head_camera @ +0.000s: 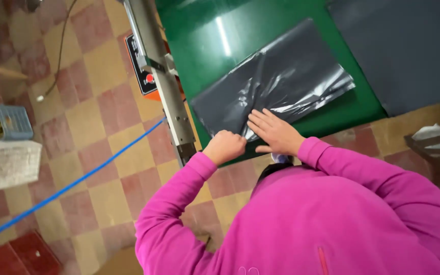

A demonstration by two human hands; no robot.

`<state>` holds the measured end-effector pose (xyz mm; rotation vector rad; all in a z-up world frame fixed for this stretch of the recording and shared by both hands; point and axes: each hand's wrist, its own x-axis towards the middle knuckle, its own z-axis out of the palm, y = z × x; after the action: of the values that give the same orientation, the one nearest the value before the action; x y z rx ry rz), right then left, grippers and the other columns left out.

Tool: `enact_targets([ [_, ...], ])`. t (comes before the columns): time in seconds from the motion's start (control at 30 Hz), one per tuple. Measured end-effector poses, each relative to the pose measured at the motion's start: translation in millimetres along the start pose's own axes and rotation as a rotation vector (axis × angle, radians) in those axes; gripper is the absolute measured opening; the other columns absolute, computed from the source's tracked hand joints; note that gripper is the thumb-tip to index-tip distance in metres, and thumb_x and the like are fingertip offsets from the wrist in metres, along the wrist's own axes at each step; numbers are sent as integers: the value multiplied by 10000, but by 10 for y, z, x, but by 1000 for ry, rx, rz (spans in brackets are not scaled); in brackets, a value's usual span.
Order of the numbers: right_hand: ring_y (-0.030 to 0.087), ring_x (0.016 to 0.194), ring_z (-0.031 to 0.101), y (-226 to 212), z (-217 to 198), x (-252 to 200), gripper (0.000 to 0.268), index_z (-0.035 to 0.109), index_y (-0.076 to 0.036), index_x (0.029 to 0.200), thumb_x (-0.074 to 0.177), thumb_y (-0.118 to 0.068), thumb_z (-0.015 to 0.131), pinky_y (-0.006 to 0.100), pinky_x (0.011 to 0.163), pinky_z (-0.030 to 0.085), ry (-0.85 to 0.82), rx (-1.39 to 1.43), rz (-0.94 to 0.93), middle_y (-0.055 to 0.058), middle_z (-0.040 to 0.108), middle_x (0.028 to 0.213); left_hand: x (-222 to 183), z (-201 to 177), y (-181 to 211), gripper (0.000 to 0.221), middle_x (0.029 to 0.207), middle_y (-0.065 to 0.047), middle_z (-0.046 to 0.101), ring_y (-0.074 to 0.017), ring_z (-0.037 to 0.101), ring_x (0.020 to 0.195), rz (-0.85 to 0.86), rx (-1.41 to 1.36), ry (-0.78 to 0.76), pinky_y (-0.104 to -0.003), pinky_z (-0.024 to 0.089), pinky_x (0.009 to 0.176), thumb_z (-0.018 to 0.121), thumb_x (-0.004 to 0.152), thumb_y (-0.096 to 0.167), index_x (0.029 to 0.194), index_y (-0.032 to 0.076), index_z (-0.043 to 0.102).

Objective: The recorder folds black plastic bags and places them into a storage crate.

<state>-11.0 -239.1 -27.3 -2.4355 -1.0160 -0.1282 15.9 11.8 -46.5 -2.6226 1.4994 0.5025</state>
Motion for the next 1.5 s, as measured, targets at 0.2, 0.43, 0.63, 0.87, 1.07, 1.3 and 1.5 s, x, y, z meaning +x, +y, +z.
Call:
enact_targets([
  [0.2,288,1392,554,253,266,-709,444,659,-50,1269,834,-139,677,508,1229,329,63,492,106,116,638,1420,740,-878,-532,349,865,-79,729,-235,704,801,0,-1077,1,-342,530,725,528,961,344,884,67,727],
  [0.43,334,1291,616,824,338,-844,406,590,50,1368,1112,-251,499,479,1139,407,425,1252,1073,164,648,1368,1228,-269,-1365,695,959,-16,786,-168,736,895,-555,-1807,-112,-276,522,770,238,935,621,894,139,736],
  [0.63,282,1262,617,900,-9,-1027,503,479,-28,1436,1088,-382,392,455,1078,483,590,2106,1164,121,622,1409,1201,-319,-849,376,769,-153,678,-360,676,722,-518,-728,562,-444,532,675,705,935,415,886,45,666],
  [0.87,294,1029,739,1876,-1312,-1674,376,609,3,1268,995,-243,528,422,854,602,92,1632,1075,160,719,1168,2319,-1442,-222,447,1178,-120,661,-359,609,1108,-596,-249,730,-474,533,823,764,832,303,1183,64,627],
  [1.07,190,1004,697,3467,-2383,-1525,272,679,-31,1231,978,-117,632,332,855,566,282,793,754,100,708,1140,4257,-1915,117,662,1247,-109,616,-348,564,1183,-608,-327,525,-486,529,855,841,721,395,1223,50,583],
  [1.3,378,1382,478,5272,-2630,-1332,632,585,-57,1422,827,-234,699,484,1151,420,119,-4,353,149,559,1488,4642,-1811,141,366,1106,-75,655,-369,605,1089,-590,-234,252,-533,512,735,843,721,283,1002,128,667],
  [1.5,265,1218,607,5775,-3148,-1536,423,748,-210,1151,781,-413,771,539,1155,384,-279,-177,321,2,734,1129,4342,-2587,280,383,989,-151,699,-344,700,904,-239,-657,358,-428,544,773,824,815,198,1112,56,629],
])
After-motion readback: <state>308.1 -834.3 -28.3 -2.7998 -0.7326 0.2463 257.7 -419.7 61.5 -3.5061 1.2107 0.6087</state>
